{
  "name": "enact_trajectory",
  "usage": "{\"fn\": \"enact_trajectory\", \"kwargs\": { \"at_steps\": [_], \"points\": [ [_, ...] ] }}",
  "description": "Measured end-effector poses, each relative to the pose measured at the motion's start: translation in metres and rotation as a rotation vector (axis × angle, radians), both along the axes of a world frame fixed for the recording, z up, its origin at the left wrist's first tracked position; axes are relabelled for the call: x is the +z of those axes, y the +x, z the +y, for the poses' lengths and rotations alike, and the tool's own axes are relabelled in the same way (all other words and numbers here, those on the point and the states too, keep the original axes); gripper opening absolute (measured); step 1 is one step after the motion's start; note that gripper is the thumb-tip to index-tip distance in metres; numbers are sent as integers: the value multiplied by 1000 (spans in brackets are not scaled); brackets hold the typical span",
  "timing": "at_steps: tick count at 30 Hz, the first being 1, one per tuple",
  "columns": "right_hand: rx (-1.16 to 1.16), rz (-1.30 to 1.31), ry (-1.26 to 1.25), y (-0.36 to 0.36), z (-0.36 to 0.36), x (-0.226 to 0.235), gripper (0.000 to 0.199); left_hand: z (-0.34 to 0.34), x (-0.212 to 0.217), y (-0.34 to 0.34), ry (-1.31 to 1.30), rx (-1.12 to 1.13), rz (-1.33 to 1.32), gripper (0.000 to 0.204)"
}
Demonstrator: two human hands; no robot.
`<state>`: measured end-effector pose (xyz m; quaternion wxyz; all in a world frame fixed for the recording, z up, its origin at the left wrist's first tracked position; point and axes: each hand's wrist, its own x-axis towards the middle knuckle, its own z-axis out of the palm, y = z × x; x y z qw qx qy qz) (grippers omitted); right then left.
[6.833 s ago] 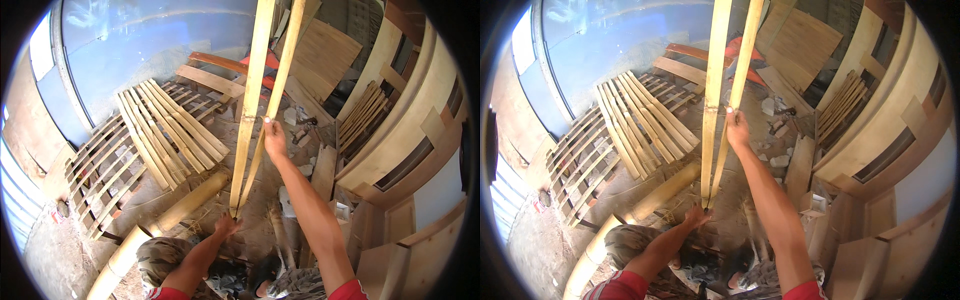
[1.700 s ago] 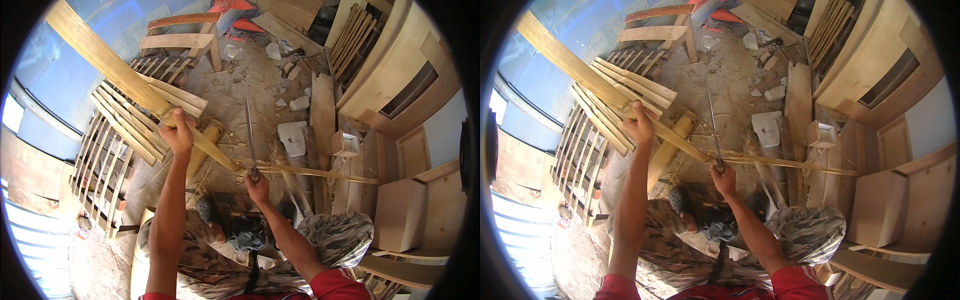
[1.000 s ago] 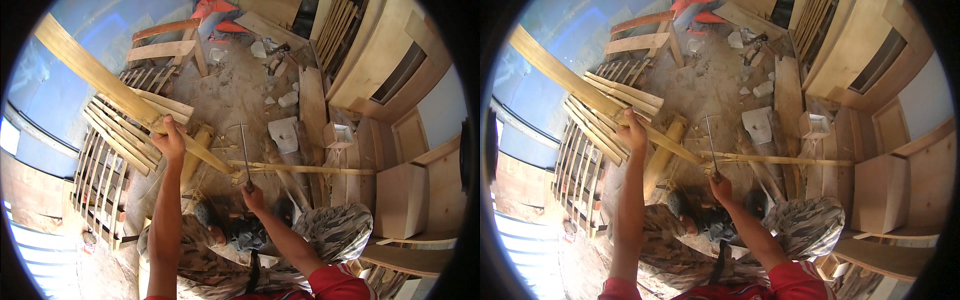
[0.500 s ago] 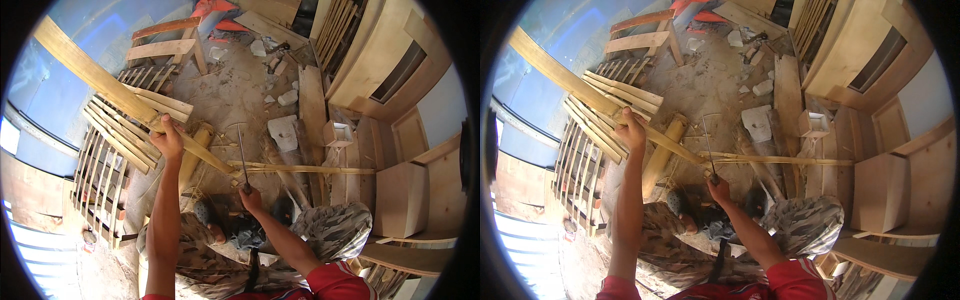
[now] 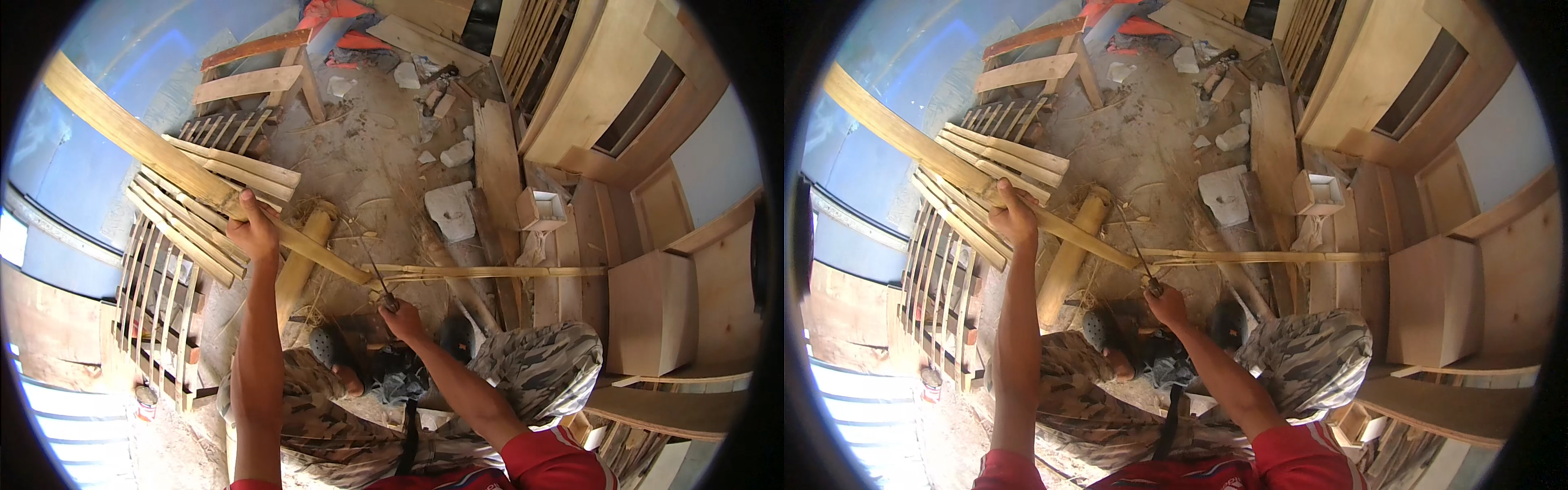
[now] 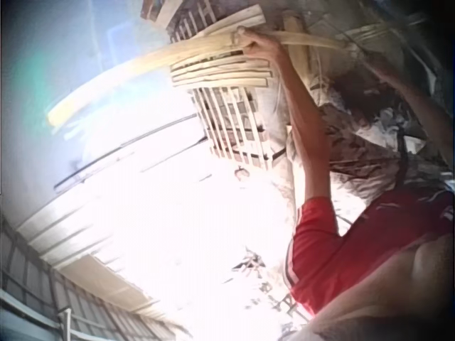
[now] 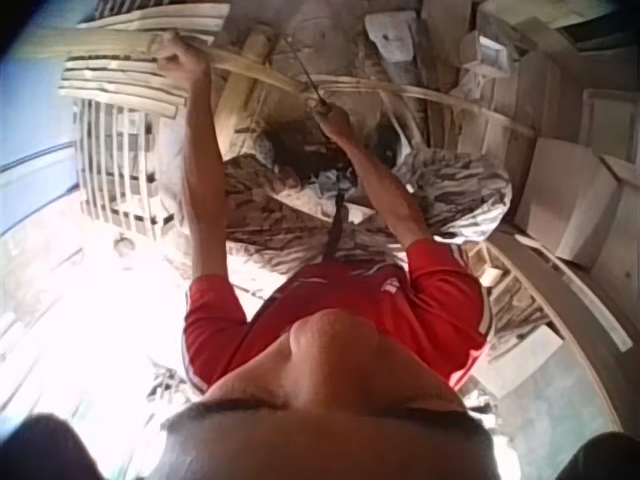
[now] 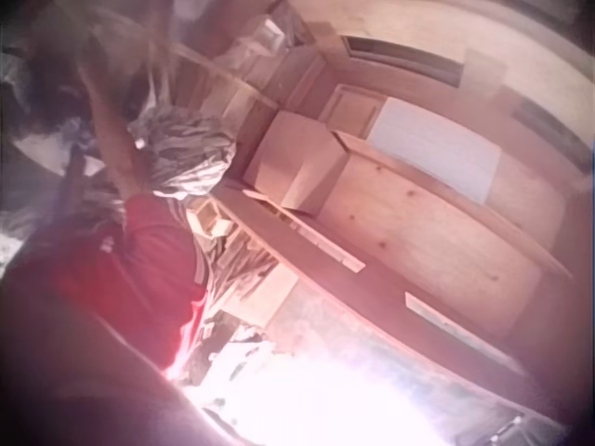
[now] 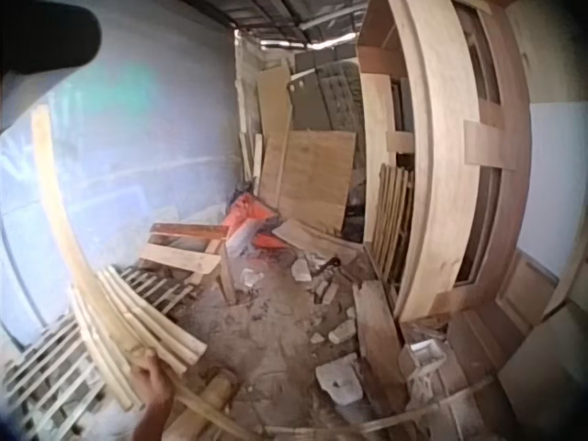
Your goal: The person splits a long bamboo pole into thin strips using a metal wedge and a wooden mallet. After splitting, the person uses a knife to further separate and trim the strips. The finished strips are placed on a pile nearby.
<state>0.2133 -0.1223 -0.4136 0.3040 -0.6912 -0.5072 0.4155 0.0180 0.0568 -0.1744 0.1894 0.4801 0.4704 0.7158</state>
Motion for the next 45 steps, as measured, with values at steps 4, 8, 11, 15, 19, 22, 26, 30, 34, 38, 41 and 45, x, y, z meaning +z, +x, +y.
{"fn": "enact_trajectory", "kwargs": {
  "at_steps": [4, 8, 11, 15, 19, 22, 26, 30, 34, 38, 41, 45],
  "points": [
    [-71, -36, 22, 0, -30, -44, 35, 0, 5, 7, 11, 4, -10, 49],
    [171, -25, -552, 31, -65, -103, 36, 0, 4, 4, -7, 24, -8, 50],
    [4, 356, -684, 39, -75, -100, 40, -4, 7, -2, -28, 38, 9, 50],
    [-108, 581, -787, 33, -55, -83, 40, -4, 8, -9, -7, 29, -45, 50],
    [-4, 241, -753, 18, -33, -55, 43, -11, 11, -10, -5, 38, 31, 49],
    [251, -270, -544, 10, -28, -43, 42, -15, 12, -10, -11, 78, 28, 49],
    [127, 198, -634, 21, -29, -47, 51, -12, 12, -10, -9, 98, 34, 51],
    [15, 347, -602, 19, -6, -34, 60, -3, 12, -17, 21, 139, 42, 50],
    [151, 115, -371, 19, 9, -6, 58, 1, 25, -17, 105, 105, -83, 48],
    [100, 41, -232, 7, 19, -12, 59, 2, 13, -15, 99, 107, -9, 48],
    [55, -132, -152, 0, 7, -60, 57, 1, 9, -10, 111, 62, 11, 49],
    [164, -244, -281, 5, -41, -94, 59, 0, 5, -21, 82, 49, -14, 49]
  ]
}}
